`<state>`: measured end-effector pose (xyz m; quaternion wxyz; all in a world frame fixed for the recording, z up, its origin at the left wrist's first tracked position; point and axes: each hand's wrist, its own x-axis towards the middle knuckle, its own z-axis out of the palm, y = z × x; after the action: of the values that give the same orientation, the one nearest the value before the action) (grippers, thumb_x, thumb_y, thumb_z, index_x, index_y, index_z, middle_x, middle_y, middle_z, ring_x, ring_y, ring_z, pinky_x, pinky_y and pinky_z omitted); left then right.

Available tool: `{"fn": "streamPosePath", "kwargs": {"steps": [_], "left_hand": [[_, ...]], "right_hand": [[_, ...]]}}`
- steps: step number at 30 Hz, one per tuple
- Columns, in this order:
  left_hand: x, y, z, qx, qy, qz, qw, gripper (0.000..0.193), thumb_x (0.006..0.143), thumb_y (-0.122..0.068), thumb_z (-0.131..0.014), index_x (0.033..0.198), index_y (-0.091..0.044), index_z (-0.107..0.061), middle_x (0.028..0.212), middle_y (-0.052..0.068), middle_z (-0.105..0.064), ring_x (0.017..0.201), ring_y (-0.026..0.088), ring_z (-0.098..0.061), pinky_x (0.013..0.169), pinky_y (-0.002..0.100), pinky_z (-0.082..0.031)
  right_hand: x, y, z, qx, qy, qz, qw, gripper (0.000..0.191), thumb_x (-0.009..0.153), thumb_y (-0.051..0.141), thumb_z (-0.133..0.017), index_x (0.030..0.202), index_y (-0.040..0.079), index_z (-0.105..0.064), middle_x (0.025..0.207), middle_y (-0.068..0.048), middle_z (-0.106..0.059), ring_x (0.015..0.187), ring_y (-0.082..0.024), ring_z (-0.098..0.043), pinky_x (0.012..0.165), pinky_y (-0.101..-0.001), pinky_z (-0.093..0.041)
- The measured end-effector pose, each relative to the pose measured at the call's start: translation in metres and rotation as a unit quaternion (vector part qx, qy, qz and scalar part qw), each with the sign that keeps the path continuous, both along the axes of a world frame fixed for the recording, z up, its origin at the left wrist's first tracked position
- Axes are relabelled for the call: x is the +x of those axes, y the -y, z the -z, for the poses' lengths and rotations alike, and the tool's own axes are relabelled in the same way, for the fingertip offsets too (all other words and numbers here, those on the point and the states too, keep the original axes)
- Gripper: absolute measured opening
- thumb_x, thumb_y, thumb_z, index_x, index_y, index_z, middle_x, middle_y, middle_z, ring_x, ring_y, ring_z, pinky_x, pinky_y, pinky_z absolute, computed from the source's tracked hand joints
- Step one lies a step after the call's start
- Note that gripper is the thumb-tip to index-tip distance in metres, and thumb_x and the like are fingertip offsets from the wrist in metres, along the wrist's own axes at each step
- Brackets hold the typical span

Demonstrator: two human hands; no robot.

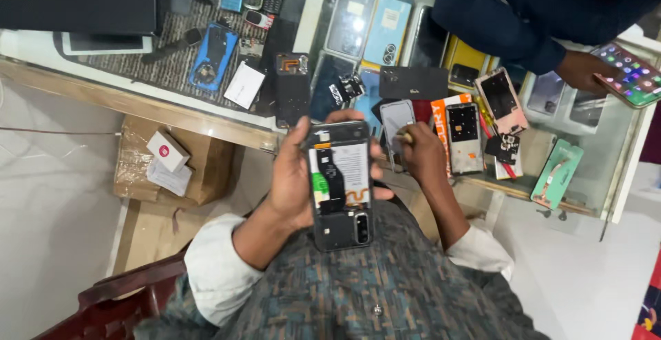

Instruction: The person disassembles a smartphone by removing the back cover and using a screwdriver to loosen screws on the internal frame. They handle the phone and its components while working at a repair bench.

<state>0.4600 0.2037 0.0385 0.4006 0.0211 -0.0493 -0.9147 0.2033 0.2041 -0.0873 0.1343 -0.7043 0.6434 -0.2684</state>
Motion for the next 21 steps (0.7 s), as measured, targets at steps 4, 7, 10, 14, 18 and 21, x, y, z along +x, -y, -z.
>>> {"fn": "streamPosePath", "kwargs": {"steps": [4,7,10,14,18,21], "left_hand": [[0.002,0.015,-0.003,-0.017,-0.023,0.032,0.999,0.065,0.112,-0.058,-0.033,0.150,-0.006,-0.043,0.125,0.024,-0.062,0.111,0.034,-0.069,0.101,0.064,-0.057],[0.003,0.021,-0.004,-0.025,-0.016,0.051,0.998,0.066,0.113,-0.060,-0.031,0.150,-0.006,-0.043,0.124,0.025,-0.062,0.108,0.035,-0.070,0.098,0.062,-0.057],[0.002,0.027,-0.006,-0.021,-0.038,0.090,0.995,0.067,0.114,-0.061,-0.030,0.149,-0.005,-0.043,0.118,0.025,-0.063,0.108,0.035,-0.071,0.098,0.062,-0.058],[-0.003,0.030,-0.007,-0.038,-0.018,0.118,0.992,0.066,0.115,-0.061,-0.030,0.147,-0.004,-0.043,0.119,0.025,-0.062,0.104,0.033,-0.070,0.097,0.059,-0.058],[-0.011,0.026,-0.007,-0.025,-0.018,0.124,0.992,0.063,0.114,-0.059,-0.029,0.150,-0.009,-0.042,0.121,0.024,-0.062,0.106,0.034,-0.071,0.095,0.057,-0.059],[-0.014,0.022,-0.007,-0.024,0.004,0.112,0.993,0.061,0.115,-0.058,-0.029,0.151,-0.010,-0.041,0.121,0.024,-0.063,0.105,0.033,-0.071,0.093,0.057,-0.060]], "right_hand": [[0.002,-0.002,-0.005,0.020,0.176,0.106,0.978,0.008,0.100,0.007,-0.068,0.107,0.005,-0.065,0.088,-0.006,-0.068,0.079,-0.021,-0.066,0.071,-0.0354,-0.052],[0.009,0.001,-0.032,0.008,0.337,0.123,0.933,0.006,0.106,0.007,-0.066,0.108,0.003,-0.063,0.084,-0.001,-0.063,0.075,-0.013,-0.055,0.068,-0.0293,-0.045],[0.018,-0.005,-0.081,0.023,0.528,0.117,0.841,0.006,0.103,0.006,-0.066,0.106,0.002,-0.063,0.086,-0.001,-0.058,0.061,-0.008,-0.046,0.056,-0.0233,-0.036],[0.034,-0.006,-0.145,-0.029,0.444,-0.046,0.895,0.004,0.102,-0.002,-0.066,0.102,-0.001,-0.062,0.108,-0.006,-0.061,0.088,-0.010,-0.057,0.080,-0.0220,-0.046],[0.037,0.004,-0.180,0.034,0.272,-0.107,0.956,0.012,0.091,-0.008,-0.070,0.100,-0.001,-0.068,0.106,-0.008,-0.062,0.096,-0.012,-0.060,0.085,-0.0242,-0.047],[0.036,0.015,-0.188,0.084,0.299,-0.133,0.941,0.016,0.089,-0.010,-0.069,0.101,0.000,-0.071,0.106,-0.007,-0.060,0.097,-0.013,-0.060,0.084,-0.0247,-0.046]]}}
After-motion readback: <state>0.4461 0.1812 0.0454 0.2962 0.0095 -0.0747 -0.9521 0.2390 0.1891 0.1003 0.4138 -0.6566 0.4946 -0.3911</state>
